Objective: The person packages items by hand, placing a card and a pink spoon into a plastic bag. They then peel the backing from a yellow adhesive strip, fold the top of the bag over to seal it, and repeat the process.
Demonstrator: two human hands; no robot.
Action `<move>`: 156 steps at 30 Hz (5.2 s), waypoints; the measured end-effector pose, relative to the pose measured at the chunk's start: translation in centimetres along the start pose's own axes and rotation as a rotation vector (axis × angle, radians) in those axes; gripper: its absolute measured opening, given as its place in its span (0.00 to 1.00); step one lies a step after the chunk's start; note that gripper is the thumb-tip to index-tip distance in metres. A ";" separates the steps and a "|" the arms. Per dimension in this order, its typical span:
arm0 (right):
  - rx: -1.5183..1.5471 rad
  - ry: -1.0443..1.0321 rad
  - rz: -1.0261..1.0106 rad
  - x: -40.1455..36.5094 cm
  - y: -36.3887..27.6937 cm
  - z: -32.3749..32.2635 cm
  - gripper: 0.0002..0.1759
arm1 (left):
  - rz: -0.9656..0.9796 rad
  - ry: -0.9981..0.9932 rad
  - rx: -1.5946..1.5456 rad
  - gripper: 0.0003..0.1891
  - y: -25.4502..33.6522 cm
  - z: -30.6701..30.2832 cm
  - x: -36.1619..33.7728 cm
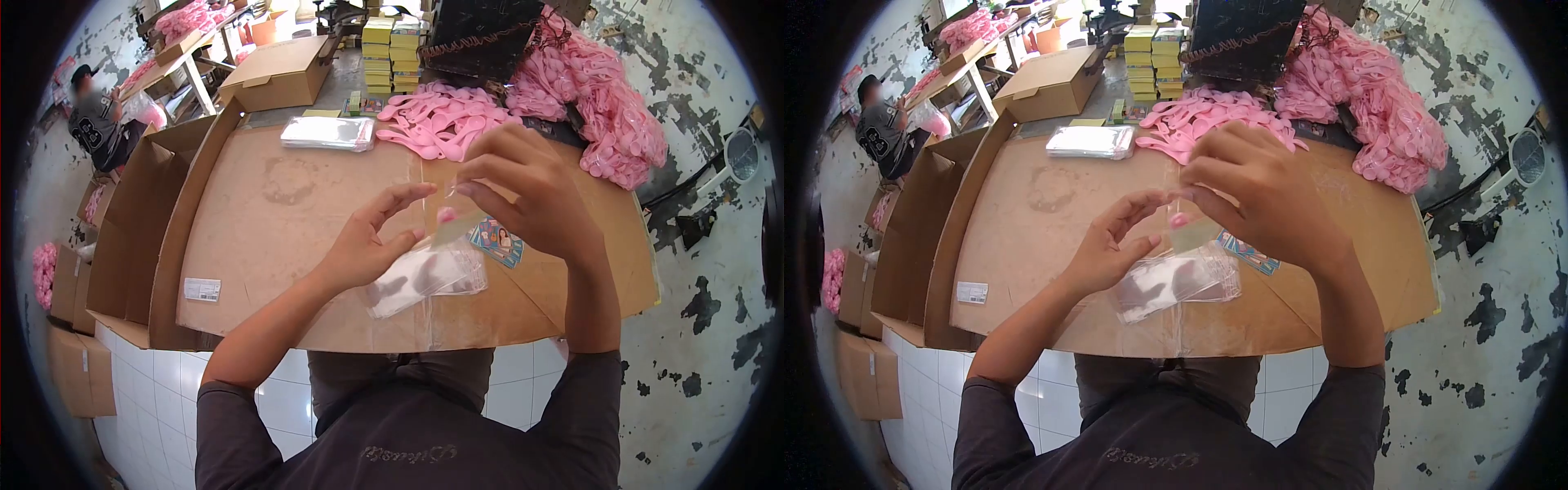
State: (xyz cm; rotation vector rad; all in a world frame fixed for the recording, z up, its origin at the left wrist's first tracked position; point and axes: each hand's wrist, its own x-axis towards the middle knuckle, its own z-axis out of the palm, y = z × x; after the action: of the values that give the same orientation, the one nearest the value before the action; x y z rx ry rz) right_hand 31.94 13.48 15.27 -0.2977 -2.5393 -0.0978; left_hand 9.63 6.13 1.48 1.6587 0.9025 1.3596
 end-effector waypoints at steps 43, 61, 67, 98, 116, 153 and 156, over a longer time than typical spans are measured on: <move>-0.823 -0.032 0.781 -24.4 19.2 1.5 0.21 | -0.177 0.147 -0.140 0.21 0.2 -1.3 1.2; 1.237 -0.009 0.647 -5.9 2.0 10.5 0.16 | -0.256 0.166 -0.191 0.17 -0.4 -0.4 0.2; 1.220 0.065 0.757 -6.7 2.1 11.6 0.09 | -0.279 0.192 -0.184 0.13 -1.2 0.2 -0.1; 1.306 0.015 0.685 -8.5 4.1 12.1 0.09 | -0.409 0.092 -0.198 0.15 -2.6 -0.4 -0.4; 1.145 -0.099 0.573 -7.6 2.6 9.2 0.24 | -0.378 0.042 -0.111 0.17 1.1 -1.9 -1.4; 0.830 -0.239 0.420 -12.1 4.6 10.5 0.10 | -0.370 0.125 -0.234 0.15 -4.3 0.6 0.1; 0.896 -0.125 0.608 -12.3 5.0 10.5 0.11 | -0.408 0.072 -0.302 0.22 -3.2 -0.1 0.4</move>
State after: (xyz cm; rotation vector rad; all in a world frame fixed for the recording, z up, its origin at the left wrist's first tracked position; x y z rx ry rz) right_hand 37.39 17.37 -0.23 -0.6819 -2.2175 1.2640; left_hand 9.47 7.90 -1.19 1.1304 0.9608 1.2067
